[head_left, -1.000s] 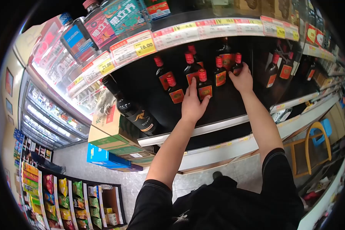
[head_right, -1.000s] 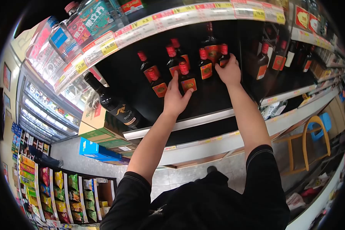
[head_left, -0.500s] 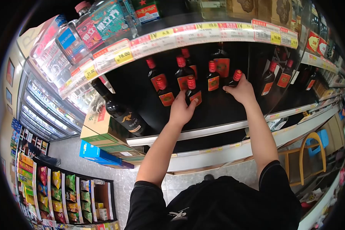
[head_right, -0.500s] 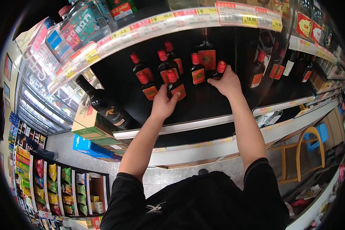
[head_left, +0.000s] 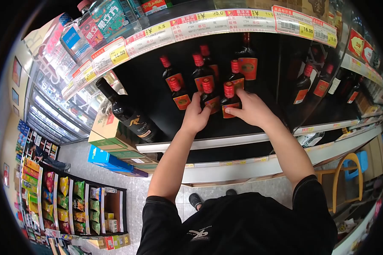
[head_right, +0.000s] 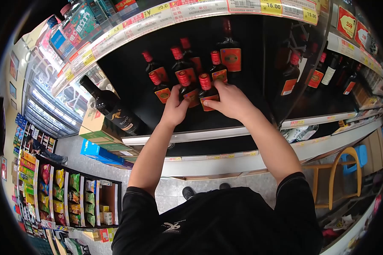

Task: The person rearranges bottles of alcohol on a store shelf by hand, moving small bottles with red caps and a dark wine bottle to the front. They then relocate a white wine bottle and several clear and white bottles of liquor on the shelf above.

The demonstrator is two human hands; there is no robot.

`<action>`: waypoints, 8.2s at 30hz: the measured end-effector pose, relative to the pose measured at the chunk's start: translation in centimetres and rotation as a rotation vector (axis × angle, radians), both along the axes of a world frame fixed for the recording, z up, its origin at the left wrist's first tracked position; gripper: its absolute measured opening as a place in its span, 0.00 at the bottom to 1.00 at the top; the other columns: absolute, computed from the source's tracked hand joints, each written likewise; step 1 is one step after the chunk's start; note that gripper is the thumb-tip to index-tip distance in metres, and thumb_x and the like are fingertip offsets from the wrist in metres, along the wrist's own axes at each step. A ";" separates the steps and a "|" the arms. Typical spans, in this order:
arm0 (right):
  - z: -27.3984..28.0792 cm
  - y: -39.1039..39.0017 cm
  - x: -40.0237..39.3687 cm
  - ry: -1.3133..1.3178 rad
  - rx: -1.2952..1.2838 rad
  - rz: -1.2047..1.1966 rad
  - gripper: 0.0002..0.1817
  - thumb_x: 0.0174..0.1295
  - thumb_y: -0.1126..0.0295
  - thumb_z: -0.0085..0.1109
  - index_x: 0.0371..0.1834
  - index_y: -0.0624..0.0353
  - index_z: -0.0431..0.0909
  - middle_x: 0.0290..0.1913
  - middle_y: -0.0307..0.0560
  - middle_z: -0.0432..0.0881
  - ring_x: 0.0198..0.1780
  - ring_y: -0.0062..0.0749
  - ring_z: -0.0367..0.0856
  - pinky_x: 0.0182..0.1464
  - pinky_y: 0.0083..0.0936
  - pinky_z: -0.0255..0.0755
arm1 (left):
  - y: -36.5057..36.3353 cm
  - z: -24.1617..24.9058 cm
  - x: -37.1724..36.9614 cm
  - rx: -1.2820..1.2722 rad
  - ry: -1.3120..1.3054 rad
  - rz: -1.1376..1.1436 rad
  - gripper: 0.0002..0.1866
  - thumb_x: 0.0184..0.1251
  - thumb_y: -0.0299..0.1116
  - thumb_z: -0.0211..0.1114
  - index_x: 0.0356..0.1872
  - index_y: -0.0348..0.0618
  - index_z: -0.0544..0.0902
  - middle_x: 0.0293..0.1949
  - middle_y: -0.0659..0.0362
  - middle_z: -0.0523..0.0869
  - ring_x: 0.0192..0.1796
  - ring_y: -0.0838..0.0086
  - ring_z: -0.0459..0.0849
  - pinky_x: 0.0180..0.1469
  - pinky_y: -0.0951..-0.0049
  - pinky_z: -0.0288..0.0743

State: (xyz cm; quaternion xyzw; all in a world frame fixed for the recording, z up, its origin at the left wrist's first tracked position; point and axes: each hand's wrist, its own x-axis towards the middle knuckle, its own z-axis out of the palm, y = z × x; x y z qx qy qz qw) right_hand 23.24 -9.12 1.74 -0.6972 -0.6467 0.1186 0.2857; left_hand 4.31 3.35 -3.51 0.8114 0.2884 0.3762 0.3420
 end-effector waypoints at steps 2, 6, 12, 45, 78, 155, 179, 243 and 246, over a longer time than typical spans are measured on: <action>-1.0 0.4 -0.2 0.036 0.105 0.056 0.36 0.57 0.57 0.72 0.63 0.65 0.68 0.51 0.62 0.83 0.52 0.57 0.84 0.53 0.43 0.77 | 0.5 -0.8 -0.3 0.009 -0.065 -0.060 0.24 0.69 0.29 0.58 0.64 0.36 0.68 0.50 0.52 0.83 0.47 0.69 0.81 0.55 0.71 0.74; -1.6 1.4 -0.3 0.092 0.235 0.125 0.38 0.54 0.64 0.74 0.67 0.63 0.67 0.53 0.59 0.83 0.52 0.50 0.85 0.52 0.41 0.78 | 0.7 -0.3 -0.6 -0.141 -0.126 -0.176 0.21 0.72 0.30 0.54 0.63 0.38 0.67 0.47 0.53 0.81 0.48 0.68 0.81 0.55 0.70 0.73; 0.2 1.6 -1.9 0.214 0.034 0.136 0.45 0.50 0.64 0.75 0.72 0.60 0.63 0.61 0.61 0.79 0.63 0.52 0.79 0.64 0.38 0.74 | -0.1 0.2 -0.9 -0.130 -0.045 -0.180 0.40 0.59 0.38 0.75 0.67 0.37 0.62 0.58 0.49 0.78 0.62 0.65 0.77 0.66 0.66 0.69; -0.8 5.9 5.0 0.135 0.088 -0.149 0.36 0.54 0.58 0.73 0.65 0.62 0.73 0.58 0.59 0.82 0.61 0.49 0.80 0.62 0.36 0.73 | -0.7 1.2 -0.8 -0.137 -0.060 -0.087 0.40 0.52 0.37 0.80 0.63 0.36 0.67 0.51 0.52 0.84 0.55 0.67 0.83 0.61 0.67 0.75; -1.6 6.5 -5.2 0.342 -0.028 0.263 0.28 0.63 0.71 0.57 0.68 0.58 0.69 0.55 0.59 0.83 0.58 0.49 0.82 0.58 0.37 0.76 | -1.5 3.4 -7.5 -0.315 -0.077 -0.234 0.45 0.46 0.29 0.78 0.68 0.36 0.66 0.55 0.54 0.79 0.57 0.67 0.81 0.65 0.65 0.72; 6.1 11.1 9.0 -0.028 0.439 -0.621 0.29 0.58 0.48 0.68 0.54 0.57 0.74 0.49 0.57 0.84 0.54 0.51 0.84 0.54 0.45 0.80 | 9.4 15.9 10.2 0.443 0.760 0.158 0.39 0.68 0.53 0.62 0.75 0.46 0.63 0.38 0.54 0.89 0.31 0.68 0.86 0.32 0.67 0.81; 6.2 13.8 13.4 -0.161 0.351 -0.698 0.14 0.64 0.66 0.58 0.48 0.60 0.85 0.52 0.58 0.85 0.56 0.49 0.84 0.58 0.39 0.79 | 9.9 15.3 12.1 0.505 0.754 0.315 0.08 0.48 0.28 0.65 0.28 0.35 0.88 0.27 0.46 0.88 0.30 0.60 0.90 0.39 0.62 0.82; 3.4 12.4 6.2 -0.121 0.337 -0.235 0.27 0.62 0.43 0.62 0.45 0.60 0.84 0.54 0.58 0.82 0.59 0.56 0.77 0.62 0.47 0.72 | 12.6 20.0 3.7 0.873 1.381 0.251 0.18 0.57 0.41 0.65 0.49 0.54 0.89 0.56 0.54 0.86 0.61 0.56 0.81 0.65 0.56 0.72; 3.1 13.2 7.2 -0.067 0.379 -0.173 0.28 0.62 0.44 0.63 0.48 0.59 0.83 0.52 0.60 0.82 0.57 0.57 0.79 0.61 0.47 0.72 | 11.7 19.2 4.8 0.848 1.164 0.247 0.18 0.54 0.40 0.68 0.48 0.54 0.89 0.54 0.56 0.87 0.61 0.56 0.81 0.64 0.56 0.73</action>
